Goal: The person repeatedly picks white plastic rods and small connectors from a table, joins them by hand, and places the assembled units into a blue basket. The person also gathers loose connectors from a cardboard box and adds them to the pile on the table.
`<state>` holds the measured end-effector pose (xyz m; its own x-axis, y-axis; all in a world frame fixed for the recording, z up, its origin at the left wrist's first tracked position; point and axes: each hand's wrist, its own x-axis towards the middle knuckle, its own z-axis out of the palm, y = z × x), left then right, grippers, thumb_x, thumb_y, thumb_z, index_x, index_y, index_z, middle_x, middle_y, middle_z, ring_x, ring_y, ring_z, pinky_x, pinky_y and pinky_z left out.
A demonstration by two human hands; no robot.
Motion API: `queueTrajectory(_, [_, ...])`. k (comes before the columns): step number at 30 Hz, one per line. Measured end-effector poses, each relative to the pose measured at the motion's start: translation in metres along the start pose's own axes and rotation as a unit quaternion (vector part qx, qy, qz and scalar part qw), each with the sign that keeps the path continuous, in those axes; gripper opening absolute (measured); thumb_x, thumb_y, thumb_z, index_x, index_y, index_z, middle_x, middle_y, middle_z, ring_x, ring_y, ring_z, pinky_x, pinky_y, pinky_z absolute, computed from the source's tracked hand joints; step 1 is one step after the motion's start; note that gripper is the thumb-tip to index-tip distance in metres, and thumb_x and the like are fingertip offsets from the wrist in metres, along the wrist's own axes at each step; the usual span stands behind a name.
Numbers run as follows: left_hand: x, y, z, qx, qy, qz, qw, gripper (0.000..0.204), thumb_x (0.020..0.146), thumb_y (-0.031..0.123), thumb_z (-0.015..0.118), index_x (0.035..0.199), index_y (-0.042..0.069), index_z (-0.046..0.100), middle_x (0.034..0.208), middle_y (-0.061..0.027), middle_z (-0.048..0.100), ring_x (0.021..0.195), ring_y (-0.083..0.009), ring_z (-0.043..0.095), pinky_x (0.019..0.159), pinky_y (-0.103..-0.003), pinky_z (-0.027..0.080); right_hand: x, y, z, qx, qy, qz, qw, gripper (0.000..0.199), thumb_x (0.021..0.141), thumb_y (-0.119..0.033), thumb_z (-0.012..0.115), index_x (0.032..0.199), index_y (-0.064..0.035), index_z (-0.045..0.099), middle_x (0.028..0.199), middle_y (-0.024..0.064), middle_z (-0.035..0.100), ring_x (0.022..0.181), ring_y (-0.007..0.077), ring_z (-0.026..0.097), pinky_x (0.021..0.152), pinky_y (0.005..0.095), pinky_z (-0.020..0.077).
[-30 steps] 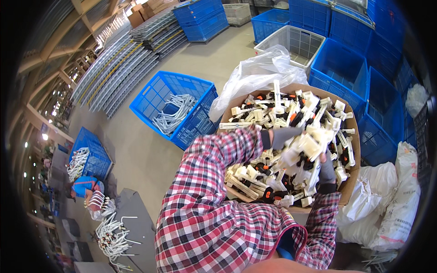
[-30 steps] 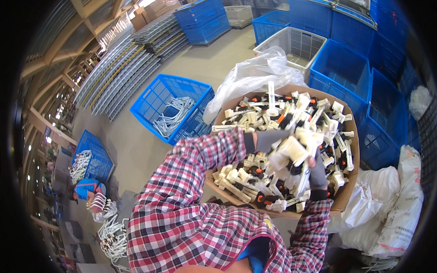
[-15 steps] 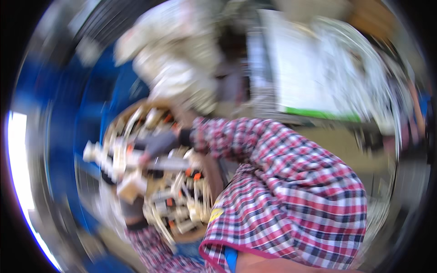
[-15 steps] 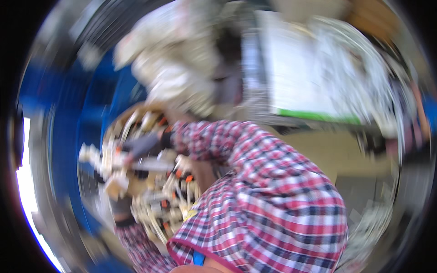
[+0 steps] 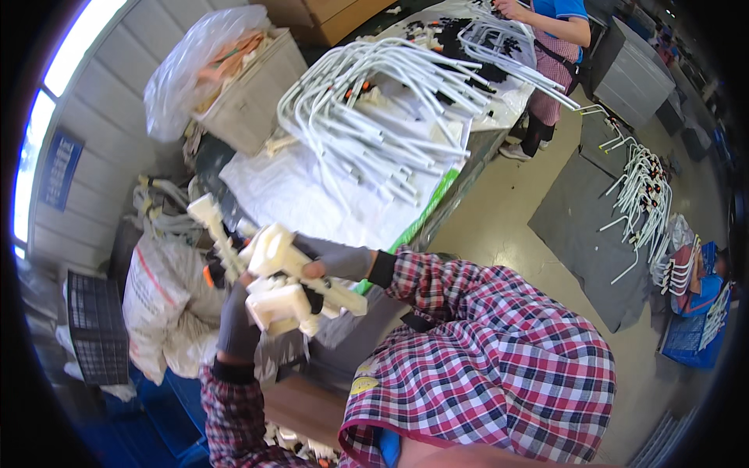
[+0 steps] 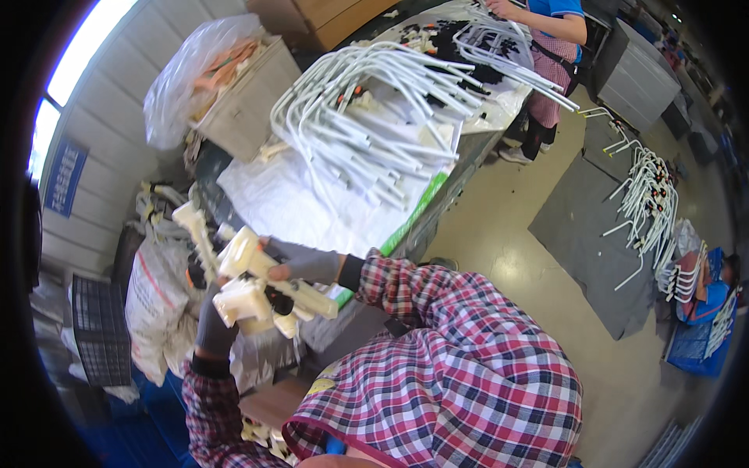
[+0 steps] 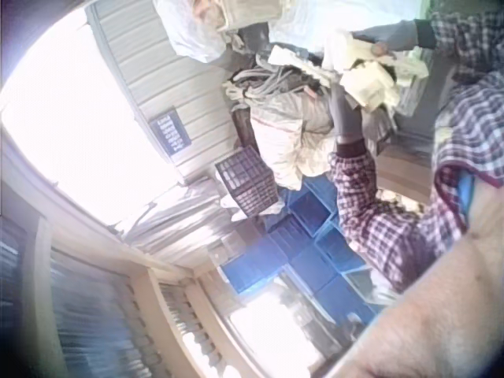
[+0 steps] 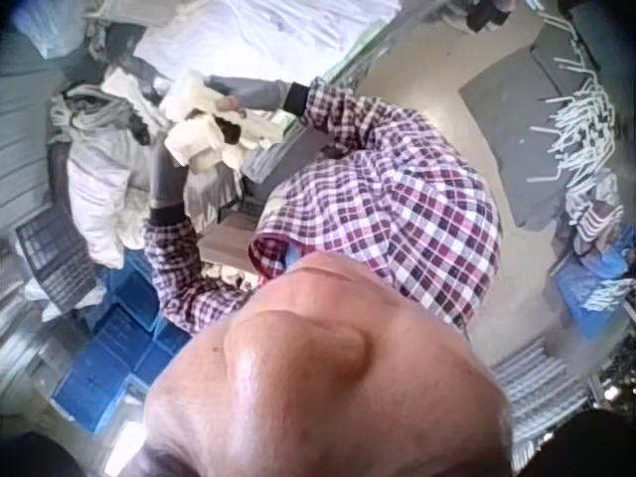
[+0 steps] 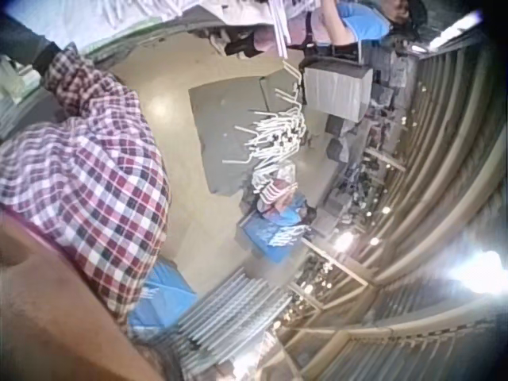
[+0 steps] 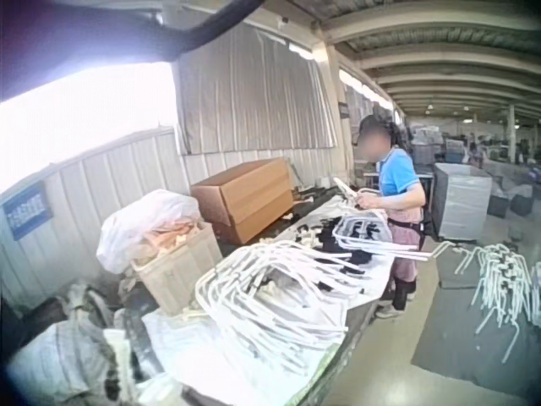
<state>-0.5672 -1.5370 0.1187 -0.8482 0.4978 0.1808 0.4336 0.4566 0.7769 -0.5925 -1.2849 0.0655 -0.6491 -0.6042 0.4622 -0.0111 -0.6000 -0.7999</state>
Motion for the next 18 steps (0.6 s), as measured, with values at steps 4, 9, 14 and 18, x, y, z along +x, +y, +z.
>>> queueTrajectory(4, [0.091, 0.036, -0.007, -0.360, -0.041, -0.116, 0.925, 0.044, 0.105, 0.033, 0.044, 0.134, 0.000, 0.051, 0.119, -0.0063, 0.063, 0.106, -0.0139, 0.062, 0.091, -0.028, 0.049, 0.000, -0.057, -0.021, -0.066, 0.067, -0.105, 0.990, 0.104, 0.079, -0.055, 0.076, 0.152, -0.0001, 0.024, 0.145, 0.0108, 0.042, 0.132, 0.0194, 0.041, 0.112, 0.0343, 0.0323])
queueTrajectory(9, [0.185, 0.077, 0.006, -0.228, -0.038, -0.041, 0.972, 0.047, 0.098, 0.042, 0.059, 0.126, 0.005, 0.060, 0.110, -0.0029, 0.067, 0.099, -0.0120, 0.064, 0.082, -0.029, 0.054, -0.001, -0.080, -0.100, -0.209, 0.177, -0.172, 0.946, 0.094, 0.083, -0.061, 0.068, 0.146, 0.0008, 0.034, 0.135, 0.0088, 0.053, 0.125, 0.0190, 0.050, 0.106, 0.0334, 0.0400])
queueTrajectory(14, [0.320, 0.119, -0.012, -0.186, 0.032, -0.003, 0.982, 0.057, 0.094, 0.051, 0.059, 0.131, 0.009, 0.051, 0.108, -0.0080, 0.063, 0.097, -0.0199, 0.062, 0.079, -0.034, 0.052, 0.076, -0.172, -0.209, -0.192, 0.231, -0.233, 0.925, 0.061, 0.095, -0.055, 0.057, 0.131, -0.0053, 0.052, 0.112, 0.0056, 0.064, 0.094, 0.0117, 0.063, 0.082, 0.0281, 0.0525])
queueTrajectory(18, [0.362, 0.154, -0.039, 0.084, 0.086, 0.021, 0.993, 0.074, 0.091, 0.065, 0.045, 0.123, -0.001, 0.058, 0.104, -0.0296, 0.065, 0.106, -0.0411, 0.062, 0.092, -0.045, 0.046, 0.117, -0.208, -0.253, -0.256, 0.530, -0.178, 0.788, 0.053, 0.096, -0.046, 0.058, 0.124, -0.0006, 0.057, 0.114, 0.0081, 0.061, 0.103, 0.0168, 0.055, 0.092, 0.0316, 0.0435])
